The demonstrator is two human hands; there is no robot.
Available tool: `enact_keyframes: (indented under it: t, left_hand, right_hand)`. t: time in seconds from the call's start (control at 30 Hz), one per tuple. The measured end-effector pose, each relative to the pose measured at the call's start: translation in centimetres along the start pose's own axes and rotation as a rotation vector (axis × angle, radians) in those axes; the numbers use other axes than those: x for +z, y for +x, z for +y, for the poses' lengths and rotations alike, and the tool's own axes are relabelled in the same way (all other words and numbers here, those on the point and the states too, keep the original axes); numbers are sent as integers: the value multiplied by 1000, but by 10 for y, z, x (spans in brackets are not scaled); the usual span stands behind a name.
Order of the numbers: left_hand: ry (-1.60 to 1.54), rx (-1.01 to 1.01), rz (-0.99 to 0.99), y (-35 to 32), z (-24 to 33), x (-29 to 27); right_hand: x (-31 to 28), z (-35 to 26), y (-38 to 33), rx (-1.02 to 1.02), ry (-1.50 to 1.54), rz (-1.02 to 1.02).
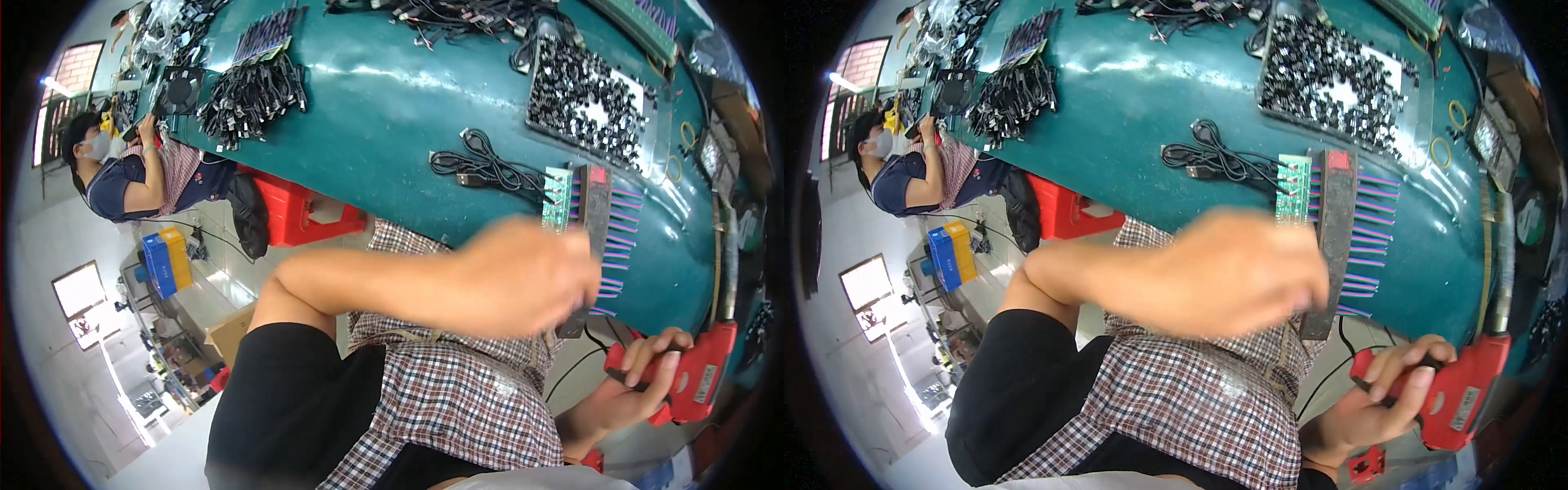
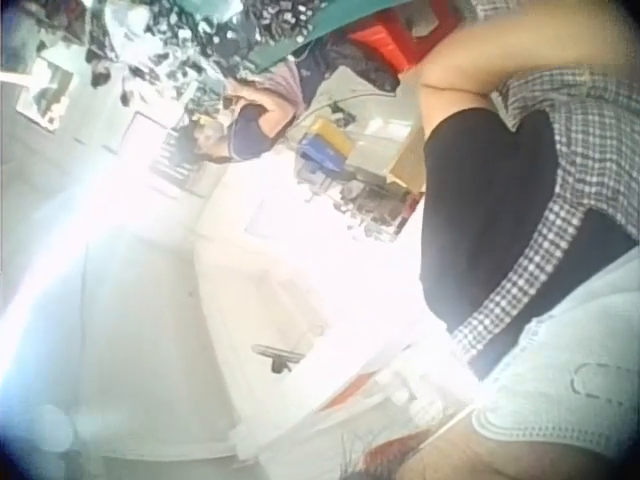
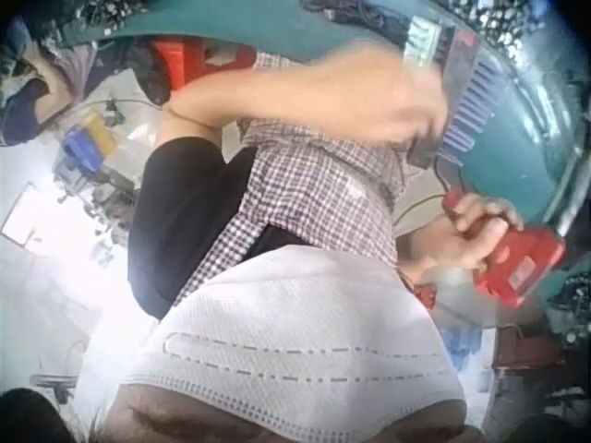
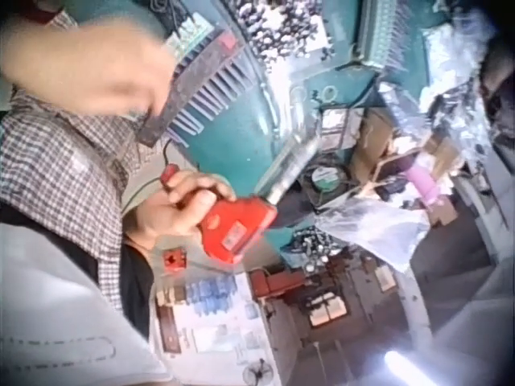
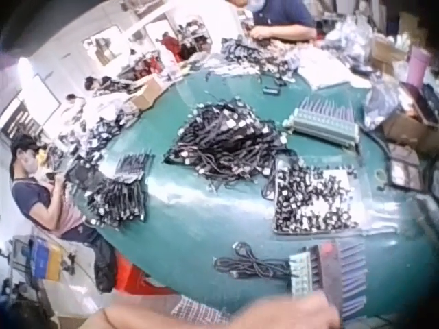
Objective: The person solders electrical wires to LED circuit boards using a soldering iron.
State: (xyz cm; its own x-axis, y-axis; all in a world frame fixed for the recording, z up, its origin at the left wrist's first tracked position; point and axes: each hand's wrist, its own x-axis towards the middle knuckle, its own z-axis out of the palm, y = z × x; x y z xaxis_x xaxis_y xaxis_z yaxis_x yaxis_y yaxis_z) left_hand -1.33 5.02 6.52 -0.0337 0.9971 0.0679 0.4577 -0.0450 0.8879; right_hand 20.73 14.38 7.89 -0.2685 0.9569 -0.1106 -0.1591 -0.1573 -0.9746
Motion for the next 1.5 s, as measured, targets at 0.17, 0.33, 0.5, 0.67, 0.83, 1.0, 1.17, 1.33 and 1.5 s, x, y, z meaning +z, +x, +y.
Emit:
enact_keyframes:
  t: [0.17,0.33,0.5,0.67,0.83,1.0,1.17,1.33,1.5]
  left_hand:
    - [-552,93,-311,-6,15,86]
    - [-682,93,-316,6,21,125]
    - [-846,-7,-313,5,23,141]
    - [-974,-40,-329,1,23,125]
    - [-311,37,197,20,-9,-19]
    - [714,-224,1124,26,-151,-193]
    - [775,-413,848,24,-211,-248]
    - [551,-443,548,43,-209,-279]
    - [134,-362,511,26,-179,-271]
  right_hand:
    - [26,-25,21,-205,222,-8]
    - [62,-31,7,-250,236,26]
    - [55,-25,4,-265,224,-48]
    - [38,-25,3,-296,208,-31]
    - [-9,-15,32,-388,124,-26]
    - [-41,1,42,-353,45,40]
    - [-42,21,51,-244,133,83]
    - [-36,25,61,-208,174,30]
    - [-41,32,70,-183,215,2]
